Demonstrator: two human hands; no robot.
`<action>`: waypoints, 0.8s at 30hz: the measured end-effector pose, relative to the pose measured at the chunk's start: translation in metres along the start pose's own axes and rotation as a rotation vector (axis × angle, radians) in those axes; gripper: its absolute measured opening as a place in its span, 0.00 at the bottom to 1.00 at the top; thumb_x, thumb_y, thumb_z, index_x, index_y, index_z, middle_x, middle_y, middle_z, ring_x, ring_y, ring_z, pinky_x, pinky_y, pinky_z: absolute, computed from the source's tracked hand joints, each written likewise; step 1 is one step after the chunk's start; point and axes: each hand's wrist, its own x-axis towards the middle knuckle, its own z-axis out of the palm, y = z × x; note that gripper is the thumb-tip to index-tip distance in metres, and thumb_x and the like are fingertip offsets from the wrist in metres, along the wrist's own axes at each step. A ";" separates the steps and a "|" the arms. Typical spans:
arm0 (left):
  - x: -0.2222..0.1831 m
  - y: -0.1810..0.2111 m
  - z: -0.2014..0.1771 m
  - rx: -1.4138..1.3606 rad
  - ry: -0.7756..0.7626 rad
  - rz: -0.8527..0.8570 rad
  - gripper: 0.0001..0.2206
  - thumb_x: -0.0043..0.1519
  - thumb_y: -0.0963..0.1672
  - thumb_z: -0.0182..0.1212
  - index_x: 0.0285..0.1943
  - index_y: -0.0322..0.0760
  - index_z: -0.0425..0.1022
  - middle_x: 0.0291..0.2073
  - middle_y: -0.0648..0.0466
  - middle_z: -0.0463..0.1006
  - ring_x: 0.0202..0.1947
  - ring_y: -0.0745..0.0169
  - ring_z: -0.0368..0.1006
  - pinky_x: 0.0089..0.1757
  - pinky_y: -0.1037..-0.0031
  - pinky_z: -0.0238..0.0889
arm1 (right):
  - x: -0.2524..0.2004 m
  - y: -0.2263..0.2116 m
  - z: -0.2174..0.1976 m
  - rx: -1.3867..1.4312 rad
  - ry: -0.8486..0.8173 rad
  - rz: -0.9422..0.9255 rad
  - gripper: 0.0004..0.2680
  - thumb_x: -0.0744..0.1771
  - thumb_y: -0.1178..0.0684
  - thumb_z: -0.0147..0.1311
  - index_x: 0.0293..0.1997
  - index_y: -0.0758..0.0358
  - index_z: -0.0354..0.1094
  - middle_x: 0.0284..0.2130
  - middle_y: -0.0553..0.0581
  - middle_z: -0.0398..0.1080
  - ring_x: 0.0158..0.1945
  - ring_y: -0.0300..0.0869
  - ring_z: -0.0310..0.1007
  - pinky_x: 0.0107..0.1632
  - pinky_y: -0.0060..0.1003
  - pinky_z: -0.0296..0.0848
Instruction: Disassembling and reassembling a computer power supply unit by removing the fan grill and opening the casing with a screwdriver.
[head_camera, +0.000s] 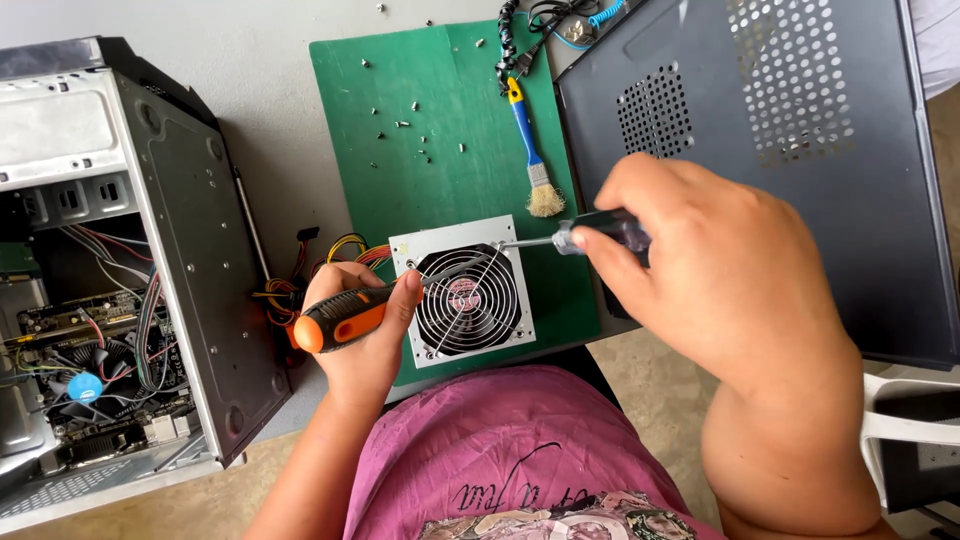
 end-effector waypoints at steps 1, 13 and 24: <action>0.000 0.000 0.000 -0.001 0.006 0.006 0.15 0.53 0.46 0.65 0.26 0.37 0.60 0.22 0.56 0.65 0.25 0.66 0.60 0.33 0.75 0.55 | 0.001 -0.002 0.000 -0.061 -0.046 0.098 0.08 0.63 0.45 0.54 0.37 0.53 0.62 0.27 0.49 0.68 0.27 0.51 0.67 0.26 0.49 0.63; -0.003 -0.012 -0.003 -0.097 0.047 -0.107 0.16 0.54 0.46 0.64 0.25 0.39 0.58 0.23 0.57 0.64 0.26 0.68 0.60 0.34 0.76 0.56 | 0.003 -0.014 -0.008 -0.115 -0.073 0.099 0.09 0.64 0.45 0.51 0.39 0.55 0.58 0.34 0.52 0.60 0.23 0.53 0.66 0.22 0.51 0.63; -0.005 -0.018 -0.006 -0.058 0.053 -0.078 0.16 0.54 0.46 0.64 0.25 0.39 0.58 0.24 0.57 0.65 0.27 0.66 0.60 0.35 0.74 0.54 | 0.002 -0.017 -0.011 -0.124 -0.133 0.000 0.14 0.60 0.47 0.55 0.45 0.55 0.58 0.49 0.55 0.56 0.23 0.54 0.69 0.22 0.54 0.68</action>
